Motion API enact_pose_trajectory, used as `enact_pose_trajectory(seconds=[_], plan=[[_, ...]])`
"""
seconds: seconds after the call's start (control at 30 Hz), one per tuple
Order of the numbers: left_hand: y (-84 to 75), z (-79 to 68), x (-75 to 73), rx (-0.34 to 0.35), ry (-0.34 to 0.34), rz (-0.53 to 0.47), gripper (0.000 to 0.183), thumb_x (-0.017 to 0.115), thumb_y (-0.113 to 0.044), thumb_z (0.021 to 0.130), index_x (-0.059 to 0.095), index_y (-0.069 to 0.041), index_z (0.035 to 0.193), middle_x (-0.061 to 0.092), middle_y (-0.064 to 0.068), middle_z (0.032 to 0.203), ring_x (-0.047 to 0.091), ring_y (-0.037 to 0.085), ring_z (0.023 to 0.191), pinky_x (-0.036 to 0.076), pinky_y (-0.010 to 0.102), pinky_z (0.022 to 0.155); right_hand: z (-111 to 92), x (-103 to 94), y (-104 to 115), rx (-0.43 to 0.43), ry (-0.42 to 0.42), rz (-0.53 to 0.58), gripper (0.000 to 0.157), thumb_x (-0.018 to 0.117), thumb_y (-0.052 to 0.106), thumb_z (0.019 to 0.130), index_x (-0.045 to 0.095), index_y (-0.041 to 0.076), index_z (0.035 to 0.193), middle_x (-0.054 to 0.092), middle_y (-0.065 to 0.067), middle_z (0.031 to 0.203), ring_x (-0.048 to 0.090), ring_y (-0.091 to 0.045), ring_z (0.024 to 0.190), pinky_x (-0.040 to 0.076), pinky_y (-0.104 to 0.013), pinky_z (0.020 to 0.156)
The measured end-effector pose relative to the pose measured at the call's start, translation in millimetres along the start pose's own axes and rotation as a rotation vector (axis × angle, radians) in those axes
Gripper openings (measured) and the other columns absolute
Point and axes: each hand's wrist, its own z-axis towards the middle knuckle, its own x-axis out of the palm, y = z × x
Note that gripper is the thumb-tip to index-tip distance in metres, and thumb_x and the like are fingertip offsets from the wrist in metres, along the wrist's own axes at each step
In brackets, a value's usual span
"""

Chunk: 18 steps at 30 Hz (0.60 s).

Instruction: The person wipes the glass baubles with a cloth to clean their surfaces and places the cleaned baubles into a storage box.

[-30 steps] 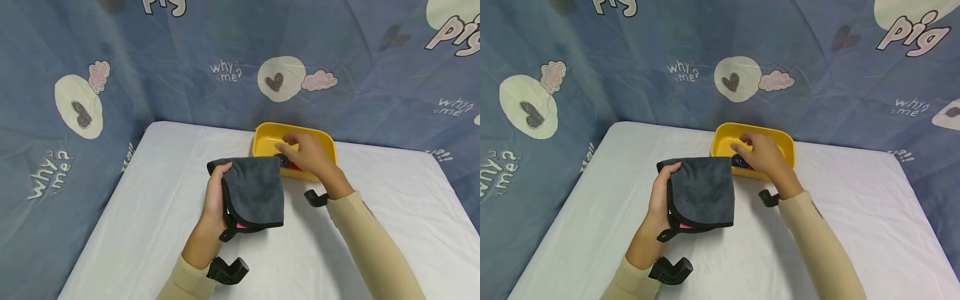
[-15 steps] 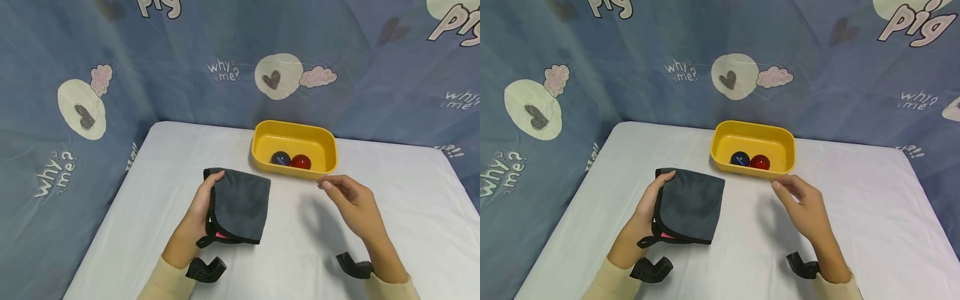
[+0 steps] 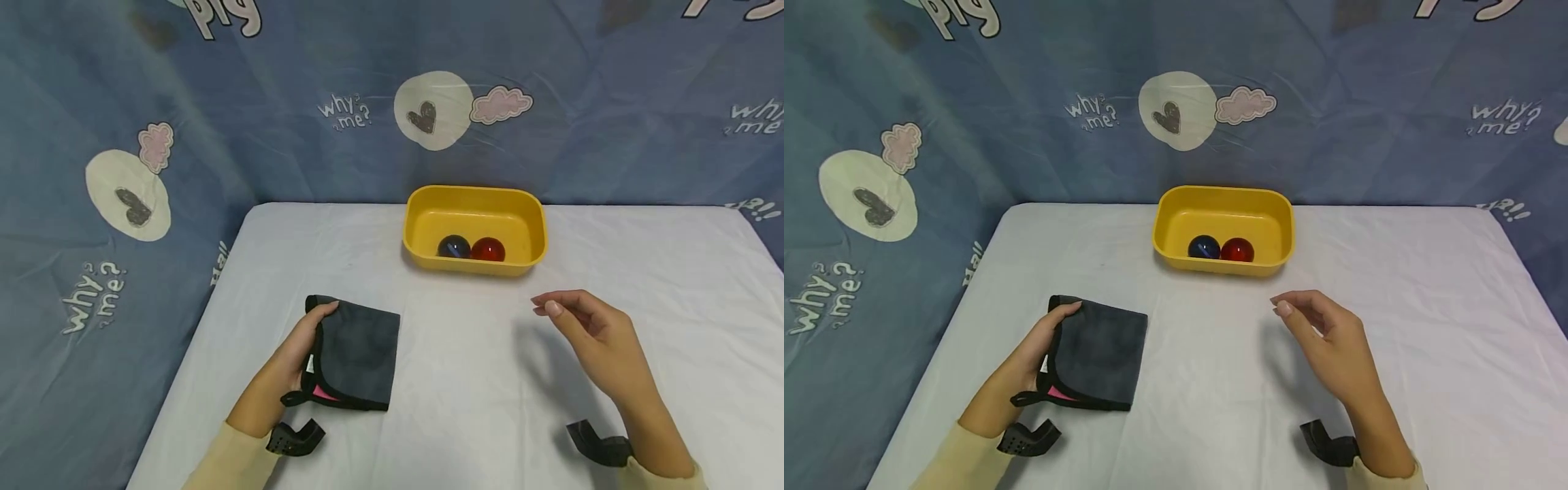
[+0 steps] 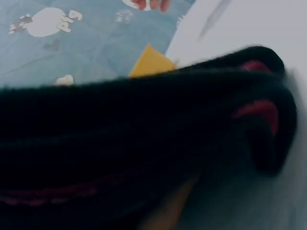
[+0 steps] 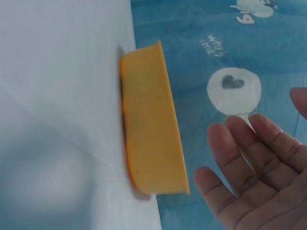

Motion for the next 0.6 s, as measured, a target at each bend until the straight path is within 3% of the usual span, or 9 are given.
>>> enact_pose_trajectory(seconds=[0.1,0.2,0.4,0.5,0.6], plan=[[-1.9,1.4,-6.6,-0.026,-0.083,0.109,0.084,0.054,-0.071,0.093,0.042,-0.004,0.142,0.036,0.021,0.142,0.052,0.033,0.113,0.057,0.046,0.079,0.7,-4.1,1.8,-0.009,-0.006,0.016,0.017,0.063,0.015,0.106,0.074,0.010,0.118,0.075,-0.008,0.113,0.069,-0.011,0.105,0.049,-0.014,0.091],[-8.9,5.1,-18.6,0.000,-0.076,0.261,0.089,0.054,-0.071,0.095,0.038,-0.003,0.150,0.036,0.023,0.149,0.047,0.037,0.125,0.055,0.049,0.084,1.9,-5.0,2.7,-0.007,0.003,0.021,0.016,0.063,0.015,0.106,0.074,0.010,0.117,0.075,-0.004,0.113,0.069,-0.011,0.104,0.050,-0.014,0.090],[-20.8,9.6,-31.6,0.220,0.020,0.581,0.063,0.053,-0.050,0.106,0.055,0.005,0.136,0.066,0.016,0.116,0.067,0.026,0.098,0.055,0.041,0.084,-0.2,-7.2,3.7,0.003,0.040,-0.008,0.017,0.064,0.018,0.106,0.074,0.012,0.118,0.075,0.003,0.114,0.068,-0.009,0.105,0.050,-0.014,0.089],[-24.0,6.6,-31.9,0.270,0.030,0.715,0.058,0.055,-0.045,0.107,0.060,0.007,0.131,0.070,0.015,0.108,0.069,0.024,0.092,0.054,0.039,0.083,-0.7,-9.1,5.4,0.002,0.050,-0.029,0.016,0.065,0.020,0.105,0.075,0.015,0.118,0.075,0.004,0.114,0.068,-0.007,0.105,0.049,-0.014,0.090],[-23.7,4.3,-32.9,0.290,0.041,0.776,0.049,0.057,-0.040,0.107,0.064,0.006,0.125,0.071,0.013,0.101,0.070,0.024,0.088,0.054,0.038,0.082,-0.5,-10.3,6.5,-0.009,0.055,-0.055,0.016,0.066,0.020,0.105,0.075,0.017,0.118,0.075,0.006,0.114,0.068,-0.005,0.104,0.049,-0.013,0.090]])
